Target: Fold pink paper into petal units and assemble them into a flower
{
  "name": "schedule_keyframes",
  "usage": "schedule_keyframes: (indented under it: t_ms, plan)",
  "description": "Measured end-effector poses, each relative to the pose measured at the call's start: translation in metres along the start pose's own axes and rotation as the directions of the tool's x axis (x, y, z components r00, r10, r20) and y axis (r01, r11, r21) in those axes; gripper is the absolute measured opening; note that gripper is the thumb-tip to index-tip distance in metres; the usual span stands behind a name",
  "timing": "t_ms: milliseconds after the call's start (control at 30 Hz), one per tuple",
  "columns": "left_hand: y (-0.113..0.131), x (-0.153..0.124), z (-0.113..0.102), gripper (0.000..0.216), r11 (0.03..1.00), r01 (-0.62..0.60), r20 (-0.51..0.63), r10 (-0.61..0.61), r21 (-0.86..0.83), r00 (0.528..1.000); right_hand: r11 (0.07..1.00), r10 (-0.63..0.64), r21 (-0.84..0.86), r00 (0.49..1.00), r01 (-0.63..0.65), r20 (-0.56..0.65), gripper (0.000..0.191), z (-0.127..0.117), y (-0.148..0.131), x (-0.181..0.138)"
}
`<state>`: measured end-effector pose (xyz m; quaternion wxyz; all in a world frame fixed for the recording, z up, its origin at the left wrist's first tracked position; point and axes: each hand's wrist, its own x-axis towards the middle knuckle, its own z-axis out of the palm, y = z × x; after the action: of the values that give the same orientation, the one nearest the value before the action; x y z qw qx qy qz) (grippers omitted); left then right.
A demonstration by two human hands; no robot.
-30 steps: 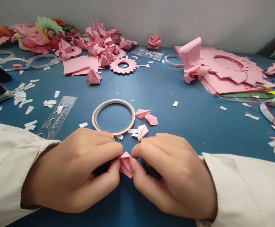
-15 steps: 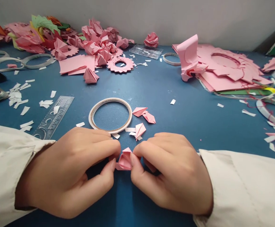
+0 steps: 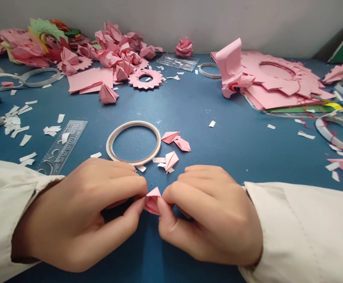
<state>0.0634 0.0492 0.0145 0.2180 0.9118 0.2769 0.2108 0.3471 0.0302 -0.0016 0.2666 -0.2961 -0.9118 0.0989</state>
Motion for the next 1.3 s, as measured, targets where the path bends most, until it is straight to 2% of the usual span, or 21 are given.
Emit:
schedule_keyframes:
  t_ms: [167, 300, 933, 1100, 1300]
  plan:
    - [-0.001, 0.000, 0.000, 0.030, 0.998, -0.001, 0.002, 0.001, -0.062, 1.000, 1.000, -0.008, 0.015, 1.000, 0.008, -0.012, 0.028, 0.000, 0.001, 0.000]
    - [-0.002, 0.002, 0.001, 0.029, 1.000, 0.005, -0.010, -0.005, -0.013, 1.000, 1.000, -0.005, -0.014, 1.000, 0.004, -0.004, 0.029, 0.001, 0.001, 0.002]
    - [-0.003, 0.004, 0.000, 0.034, 1.000, -0.008, -0.009, 0.008, -0.007, 1.000, 1.000, -0.010, 0.006, 1.000, 0.011, -0.009, 0.029, 0.000, 0.000, 0.004]
    - [-0.004, 0.004, 0.003, 0.032, 0.999, -0.008, -0.018, 0.009, 0.042, 1.000, 0.997, 0.072, -0.038, 0.996, -0.074, -0.043, 0.021, 0.008, -0.002, -0.014]
    - [-0.004, 0.006, 0.009, 0.038, 0.997, -0.012, -0.080, 0.018, 0.074, 0.997, 0.991, 0.097, -0.082, 0.993, -0.102, -0.072, 0.046, 0.015, 0.000, -0.038]
